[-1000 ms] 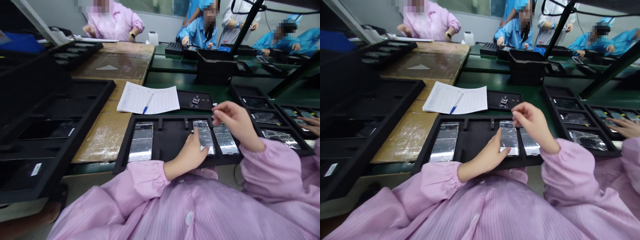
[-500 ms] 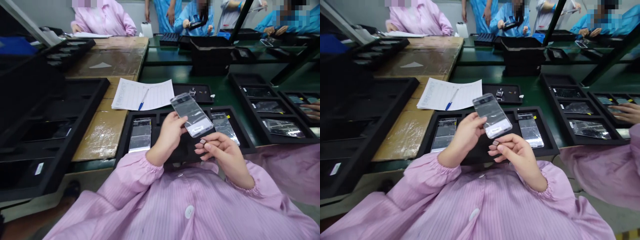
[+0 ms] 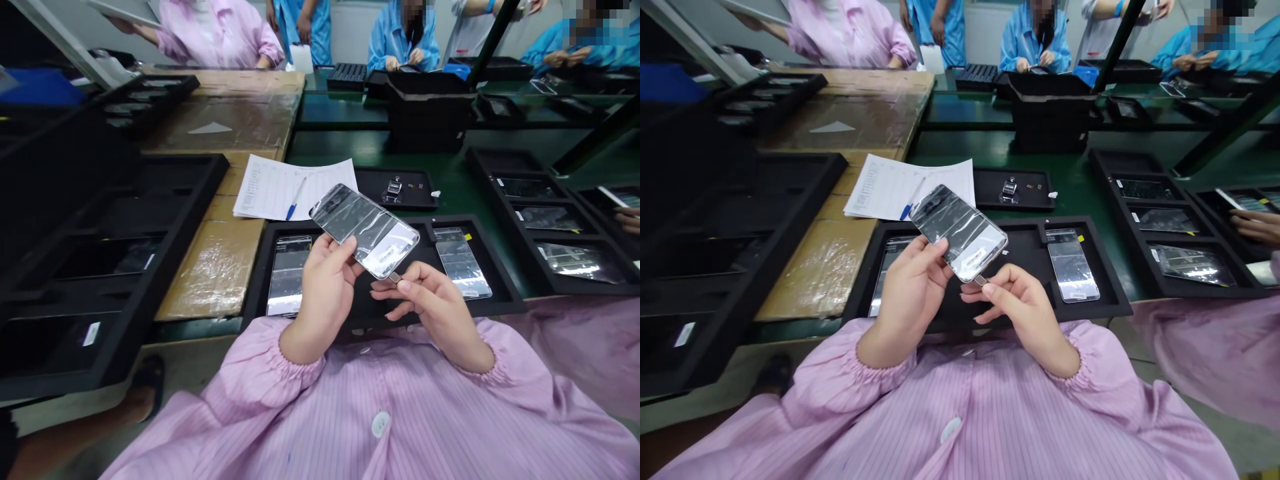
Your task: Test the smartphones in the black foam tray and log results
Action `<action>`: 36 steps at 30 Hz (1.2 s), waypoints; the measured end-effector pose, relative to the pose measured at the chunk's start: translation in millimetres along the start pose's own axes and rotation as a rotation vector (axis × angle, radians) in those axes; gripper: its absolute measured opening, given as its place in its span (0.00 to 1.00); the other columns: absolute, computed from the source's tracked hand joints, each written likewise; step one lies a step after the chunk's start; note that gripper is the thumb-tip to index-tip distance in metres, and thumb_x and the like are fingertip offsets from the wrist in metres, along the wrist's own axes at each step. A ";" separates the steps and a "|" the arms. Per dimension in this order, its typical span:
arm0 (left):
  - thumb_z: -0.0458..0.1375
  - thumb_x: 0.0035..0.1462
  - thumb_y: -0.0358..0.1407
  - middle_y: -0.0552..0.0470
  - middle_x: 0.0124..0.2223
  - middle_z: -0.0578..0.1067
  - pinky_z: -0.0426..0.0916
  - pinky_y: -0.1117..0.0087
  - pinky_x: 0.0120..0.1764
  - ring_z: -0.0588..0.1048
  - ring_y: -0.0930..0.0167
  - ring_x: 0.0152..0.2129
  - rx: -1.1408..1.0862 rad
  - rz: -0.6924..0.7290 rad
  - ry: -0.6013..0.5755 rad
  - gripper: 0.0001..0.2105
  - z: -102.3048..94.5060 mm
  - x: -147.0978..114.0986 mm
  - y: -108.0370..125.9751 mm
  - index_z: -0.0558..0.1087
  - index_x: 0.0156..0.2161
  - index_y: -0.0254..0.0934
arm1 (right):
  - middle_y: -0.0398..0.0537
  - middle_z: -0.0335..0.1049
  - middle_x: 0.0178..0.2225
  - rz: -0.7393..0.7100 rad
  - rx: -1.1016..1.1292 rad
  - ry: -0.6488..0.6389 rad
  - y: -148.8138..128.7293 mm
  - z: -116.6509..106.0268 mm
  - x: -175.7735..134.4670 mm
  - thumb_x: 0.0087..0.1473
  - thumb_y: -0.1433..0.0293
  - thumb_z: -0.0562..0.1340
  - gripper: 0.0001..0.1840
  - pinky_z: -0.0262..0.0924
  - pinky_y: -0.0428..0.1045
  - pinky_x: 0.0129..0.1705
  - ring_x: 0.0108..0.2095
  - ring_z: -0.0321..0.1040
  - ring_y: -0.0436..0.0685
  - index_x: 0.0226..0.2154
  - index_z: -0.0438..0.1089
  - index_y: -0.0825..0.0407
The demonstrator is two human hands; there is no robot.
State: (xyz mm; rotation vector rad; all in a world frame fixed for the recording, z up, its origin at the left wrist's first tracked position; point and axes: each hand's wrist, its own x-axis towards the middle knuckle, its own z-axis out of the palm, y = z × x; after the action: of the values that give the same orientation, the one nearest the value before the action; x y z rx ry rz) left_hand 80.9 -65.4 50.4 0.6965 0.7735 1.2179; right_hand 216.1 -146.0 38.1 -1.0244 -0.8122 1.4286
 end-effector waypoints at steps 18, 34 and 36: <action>0.67 0.57 0.40 0.52 0.42 0.80 0.76 0.70 0.45 0.80 0.67 0.46 0.009 0.198 0.029 0.19 -2.2 -20.6 -12.5 0.65 0.50 0.43 | 0.48 0.79 0.33 -0.044 -0.258 -0.090 -0.7 -12.6 26.7 0.45 0.56 0.75 0.21 0.71 0.45 0.22 0.33 0.79 0.58 0.33 0.71 0.51; 0.59 0.55 0.32 0.30 0.68 0.62 0.61 0.44 0.63 0.60 0.48 0.67 1.124 0.131 -0.106 0.28 -62.1 10.5 -11.4 0.66 0.62 0.30 | 0.53 0.73 0.49 -0.083 -1.619 0.406 -76.3 -142.3 235.8 0.62 0.64 0.65 0.10 0.64 0.61 0.56 0.51 0.70 0.59 0.41 0.74 0.55; 0.56 0.58 0.32 0.29 0.73 0.49 0.52 0.44 0.68 0.48 0.50 0.71 1.270 0.276 -0.138 0.31 -43.1 1.8 -9.9 0.59 0.66 0.27 | 0.53 0.71 0.52 -0.128 -1.629 0.420 -66.5 -143.2 236.8 0.62 0.63 0.65 0.12 0.63 0.63 0.57 0.54 0.68 0.61 0.44 0.73 0.54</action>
State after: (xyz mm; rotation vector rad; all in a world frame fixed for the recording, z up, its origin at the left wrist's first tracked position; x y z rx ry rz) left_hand 51.1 -63.3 17.8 1.9406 1.3478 0.7825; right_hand 379.1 85.8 11.5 -2.2616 -1.6768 0.1187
